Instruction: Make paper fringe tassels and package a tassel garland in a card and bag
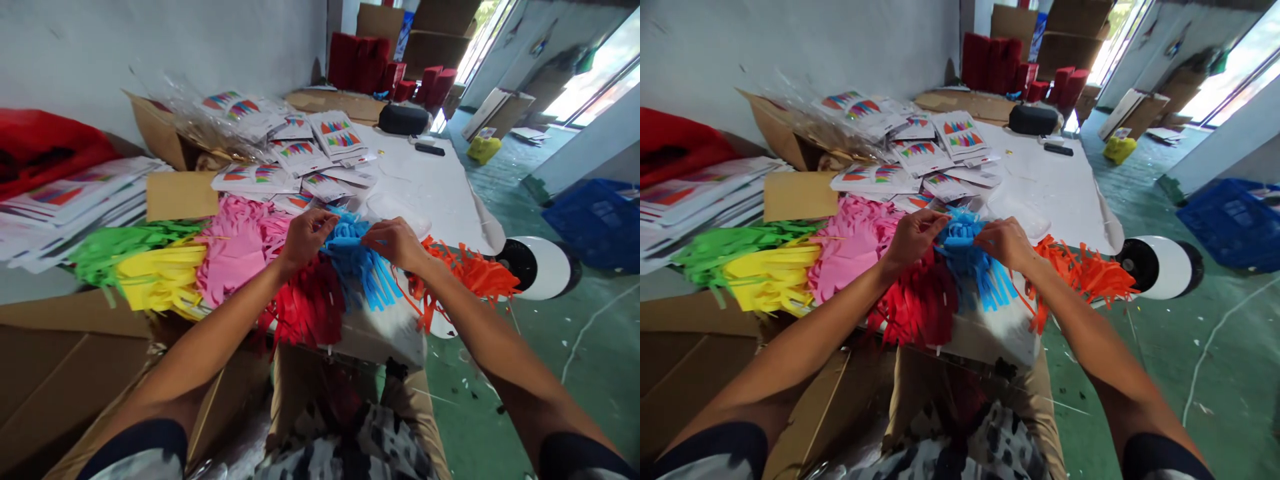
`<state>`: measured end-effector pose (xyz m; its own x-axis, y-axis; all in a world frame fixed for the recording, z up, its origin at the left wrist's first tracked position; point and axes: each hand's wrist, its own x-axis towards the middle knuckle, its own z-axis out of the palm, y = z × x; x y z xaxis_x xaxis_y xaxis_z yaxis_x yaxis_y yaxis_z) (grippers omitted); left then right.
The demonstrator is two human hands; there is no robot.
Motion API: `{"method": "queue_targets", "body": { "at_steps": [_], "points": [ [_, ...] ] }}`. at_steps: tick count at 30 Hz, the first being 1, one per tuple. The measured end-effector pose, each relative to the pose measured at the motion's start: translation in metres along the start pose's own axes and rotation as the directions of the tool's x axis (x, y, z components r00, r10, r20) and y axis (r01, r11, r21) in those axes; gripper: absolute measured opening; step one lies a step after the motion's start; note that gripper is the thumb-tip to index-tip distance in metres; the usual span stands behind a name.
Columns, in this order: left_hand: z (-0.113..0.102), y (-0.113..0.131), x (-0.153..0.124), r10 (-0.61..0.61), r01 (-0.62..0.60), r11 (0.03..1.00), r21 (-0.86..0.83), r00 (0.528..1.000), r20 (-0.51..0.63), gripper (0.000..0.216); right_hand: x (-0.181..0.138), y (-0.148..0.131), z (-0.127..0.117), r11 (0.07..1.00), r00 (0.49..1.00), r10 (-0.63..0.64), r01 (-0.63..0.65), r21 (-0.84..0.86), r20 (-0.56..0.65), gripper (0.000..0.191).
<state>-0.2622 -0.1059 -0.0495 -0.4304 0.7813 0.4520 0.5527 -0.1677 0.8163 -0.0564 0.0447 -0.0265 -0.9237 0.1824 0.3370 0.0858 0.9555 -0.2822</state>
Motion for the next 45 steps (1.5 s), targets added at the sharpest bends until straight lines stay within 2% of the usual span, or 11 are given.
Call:
{"method": "queue_targets", "body": {
  "at_steps": [4, 9, 11, 16, 21, 24, 29, 36, 40, 43, 45],
  "points": [
    [-0.007, 0.001, -0.01, -0.065, 0.061, 0.996, -0.072, 0.996, -0.059, 0.02, 0.001, 0.002, -0.006, 0.964, 0.983, 0.164, -0.142, 0.226, -0.086, 0.021],
    [-0.006, 0.004, -0.019, -0.096, 0.088, 0.989, -0.117, 0.993, -0.066, 0.017, 0.015, 0.0, -0.022, 0.949, 0.965, 0.208, -0.16, 0.271, -0.16, 0.023],
    [-0.002, 0.003, -0.02, -0.098, 0.091, 0.989, -0.12, 0.994, -0.054, 0.016, 0.019, -0.001, -0.026, 0.964, 0.967, 0.195, -0.158, 0.214, -0.163, 0.024],
    [0.012, -0.01, -0.019, -0.184, 0.181, 0.978, -0.107, 0.983, -0.022, 0.015, 0.025, 0.0, -0.005, 0.986, 0.996, 0.083, -0.077, -0.145, 0.039, 0.043],
    [0.017, -0.029, -0.011, -0.281, 0.272, 0.959, -0.081, 0.949, -0.14, 0.026, 0.045, 0.001, 0.033, 0.942, 0.995, 0.096, -0.097, -0.322, -0.019, 0.053],
    [0.013, -0.035, -0.008, -0.306, 0.301, 0.952, -0.054, 0.941, -0.144, 0.029, 0.054, 0.0, 0.042, 0.926, 0.986, 0.16, -0.165, -0.34, -0.043, 0.043],
    [0.005, -0.033, -0.013, -0.233, 0.239, 0.971, 0.028, 0.963, -0.137, 0.029, 0.043, -0.002, 0.03, 0.951, 0.981, 0.175, -0.189, -0.245, -0.078, 0.018],
    [0.001, -0.006, -0.03, -0.073, 0.079, 0.995, 0.055, 0.99, -0.118, 0.025, 0.017, 0.0, -0.008, 0.974, 0.983, 0.163, -0.147, 0.174, -0.08, 0.022],
    [0.006, 0.011, -0.038, 0.024, -0.015, 0.996, 0.086, 0.994, -0.106, 0.027, 0.014, -0.007, -0.026, 0.974, 0.985, 0.139, -0.117, 0.196, -0.105, 0.02],
    [0.013, 0.012, -0.04, 0.058, -0.053, 0.995, 0.089, 0.997, -0.052, 0.027, 0.017, -0.013, -0.036, 0.968, 0.964, 0.181, -0.14, 0.21, -0.192, 0.021],
    [0.019, 0.008, -0.039, 0.075, -0.072, 0.995, 0.064, 0.996, -0.042, 0.028, 0.021, -0.015, -0.041, 0.973, 0.97, 0.174, -0.142, 0.183, -0.17, 0.021]
  ]
}}
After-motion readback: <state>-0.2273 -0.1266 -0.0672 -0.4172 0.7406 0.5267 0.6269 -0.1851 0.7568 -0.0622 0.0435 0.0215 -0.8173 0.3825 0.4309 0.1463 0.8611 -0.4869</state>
